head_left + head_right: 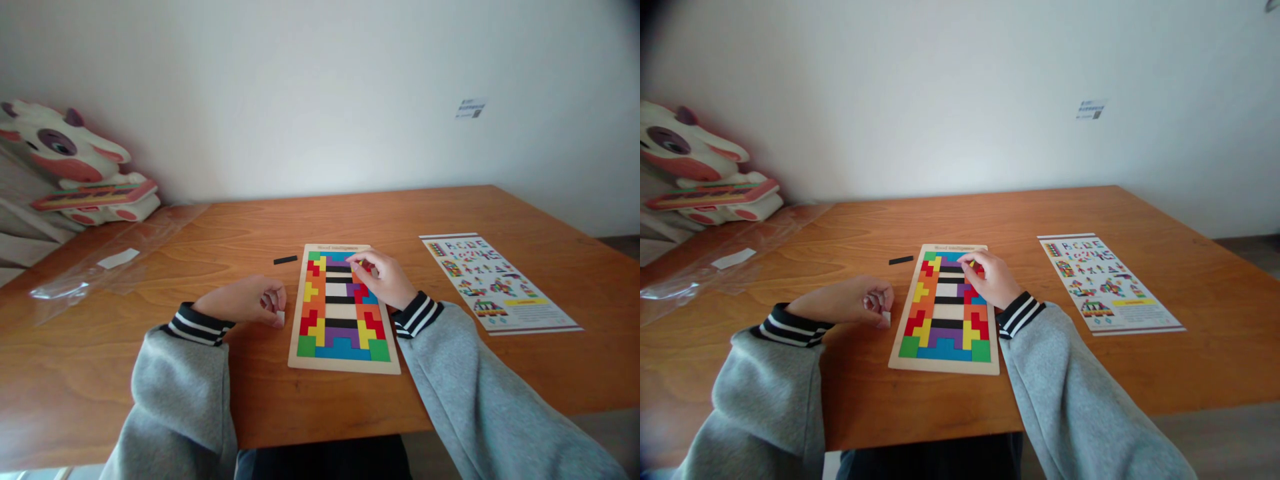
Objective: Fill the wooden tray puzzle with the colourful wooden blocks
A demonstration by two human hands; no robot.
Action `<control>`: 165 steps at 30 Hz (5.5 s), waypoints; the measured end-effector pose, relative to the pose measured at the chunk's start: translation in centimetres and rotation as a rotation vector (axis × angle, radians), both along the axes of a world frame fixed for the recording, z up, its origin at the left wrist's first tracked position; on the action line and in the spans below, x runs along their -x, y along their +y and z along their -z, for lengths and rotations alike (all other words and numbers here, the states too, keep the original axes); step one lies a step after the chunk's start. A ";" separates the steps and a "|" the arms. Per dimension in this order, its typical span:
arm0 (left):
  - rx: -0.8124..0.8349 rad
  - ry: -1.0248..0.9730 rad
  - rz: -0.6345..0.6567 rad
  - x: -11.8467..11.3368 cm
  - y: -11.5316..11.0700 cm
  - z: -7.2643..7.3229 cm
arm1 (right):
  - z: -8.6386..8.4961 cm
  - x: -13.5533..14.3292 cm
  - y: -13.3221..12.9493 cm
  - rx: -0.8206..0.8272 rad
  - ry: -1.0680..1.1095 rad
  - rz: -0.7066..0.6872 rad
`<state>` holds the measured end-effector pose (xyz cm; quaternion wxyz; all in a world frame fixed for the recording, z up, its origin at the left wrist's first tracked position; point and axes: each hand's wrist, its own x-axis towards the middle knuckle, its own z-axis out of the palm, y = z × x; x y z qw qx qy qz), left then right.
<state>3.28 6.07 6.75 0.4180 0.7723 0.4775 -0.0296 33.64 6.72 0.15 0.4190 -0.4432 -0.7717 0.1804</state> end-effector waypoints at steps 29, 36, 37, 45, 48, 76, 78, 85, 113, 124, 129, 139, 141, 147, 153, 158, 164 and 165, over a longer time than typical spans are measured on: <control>-0.731 -0.643 -0.095 -7.9 -1.4 5.3 | -0.9 1.1 -0.9 0.047 0.013 -0.184; -0.921 -0.392 -0.040 -7.1 -0.9 6.1 | -0.4 0.9 -0.7 0.147 0.145 0.080; -0.929 -0.371 -0.036 -7.1 -0.9 6.3 | -0.4 0.9 -0.6 0.139 0.154 0.097; -1.060 -0.291 -0.142 -5.5 0.2 6.3 | -0.1 0.4 -0.2 0.067 0.117 0.151; -1.084 -0.272 -0.190 -4.2 0.4 6.0 | 0.1 0.3 -0.1 0.074 0.118 0.156; -0.883 0.484 -0.444 8.3 -12.4 8.1 | 1.3 0.0 0.0 0.084 0.029 0.123; -0.892 0.449 -0.388 7.7 -11.1 8.1 | 1.4 -0.1 0.0 0.086 0.025 0.137; -0.915 0.297 -0.235 4.3 -6.2 8.2 | 1.1 0.1 -0.1 0.059 0.039 0.153; -0.960 0.004 -0.074 2.8 2.0 5.5 | 0.5 -0.2 0.1 0.124 0.105 0.183; -0.976 -0.069 -0.038 4.1 2.0 6.3 | 0.7 -0.4 0.3 0.114 0.114 0.188; -1.035 -0.112 0.009 3.7 2.3 6.5 | 0.8 -0.2 0.3 0.112 0.072 0.143; -1.224 -0.382 0.130 -1.4 0.8 5.8 | -0.1 1.5 -0.2 -0.032 -0.173 0.002; -1.218 -0.396 0.193 -2.3 0.3 5.7 | 0.1 1.4 -0.2 -0.048 -0.182 0.008; -1.174 -0.430 0.333 -3.9 -1.0 5.4 | 0.4 1.2 -0.1 -0.052 -0.152 0.048; -1.188 -0.413 0.228 -4.9 -1.1 5.7 | 0.1 1.3 -0.2 0.002 -0.084 0.063; -1.130 -0.391 0.257 -4.9 -1.2 5.7 | -0.1 1.4 -0.4 0.034 -0.072 0.044; -1.076 -0.383 0.398 -5.2 -1.7 5.5 | -0.1 1.3 -0.4 0.024 -0.090 0.058; -1.071 -0.387 0.404 -5.2 -1.7 5.5 | -0.1 1.3 -0.4 0.025 -0.090 0.058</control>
